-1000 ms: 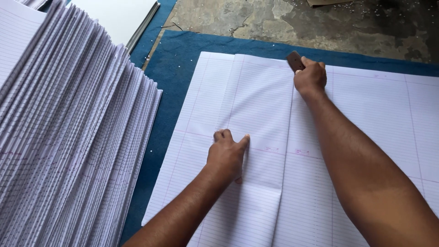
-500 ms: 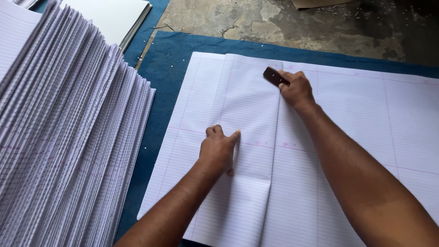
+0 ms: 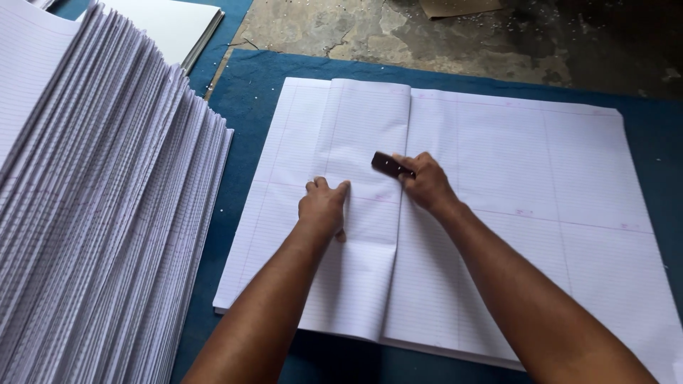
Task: The person folds large sheets of lined paper in half using a wooden block to press the crease. They repeatedly fold, crease, and stack the folded sheets into a pile on the floor.
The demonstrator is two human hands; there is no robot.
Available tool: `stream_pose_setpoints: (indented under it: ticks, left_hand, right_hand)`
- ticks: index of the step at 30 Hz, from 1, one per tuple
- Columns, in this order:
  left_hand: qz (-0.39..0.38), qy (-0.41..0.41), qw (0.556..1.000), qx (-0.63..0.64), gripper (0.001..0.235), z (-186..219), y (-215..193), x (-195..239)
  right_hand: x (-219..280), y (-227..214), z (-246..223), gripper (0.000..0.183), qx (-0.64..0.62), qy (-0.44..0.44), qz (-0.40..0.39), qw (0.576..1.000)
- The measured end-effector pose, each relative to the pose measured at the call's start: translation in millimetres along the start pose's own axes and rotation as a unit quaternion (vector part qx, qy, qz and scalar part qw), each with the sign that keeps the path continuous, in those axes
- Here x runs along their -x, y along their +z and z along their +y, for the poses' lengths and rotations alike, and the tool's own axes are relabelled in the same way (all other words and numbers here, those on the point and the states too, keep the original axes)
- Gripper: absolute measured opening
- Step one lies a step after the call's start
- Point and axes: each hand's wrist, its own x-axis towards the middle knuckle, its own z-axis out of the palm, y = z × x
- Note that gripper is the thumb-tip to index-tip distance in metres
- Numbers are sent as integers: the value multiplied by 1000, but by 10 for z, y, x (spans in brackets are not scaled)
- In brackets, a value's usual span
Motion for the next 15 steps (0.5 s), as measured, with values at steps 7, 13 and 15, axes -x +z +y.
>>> stream_pose_setpoints:
  ticks: [7,13,15]
  left_hand:
    - [32,-29,999,-4,85,-13,136,27]
    - [70,-36,997,1,60,-41,316,30]
    - [72,-39,997,7,63,-40,328,16]
  right_hand:
    - [535,83,-21,46,2,-12,-31,999]
    - [1014,211,-38,44,-3,-47,-33,998]
    - [1172,227,-43,43,0,-65,-37,997]
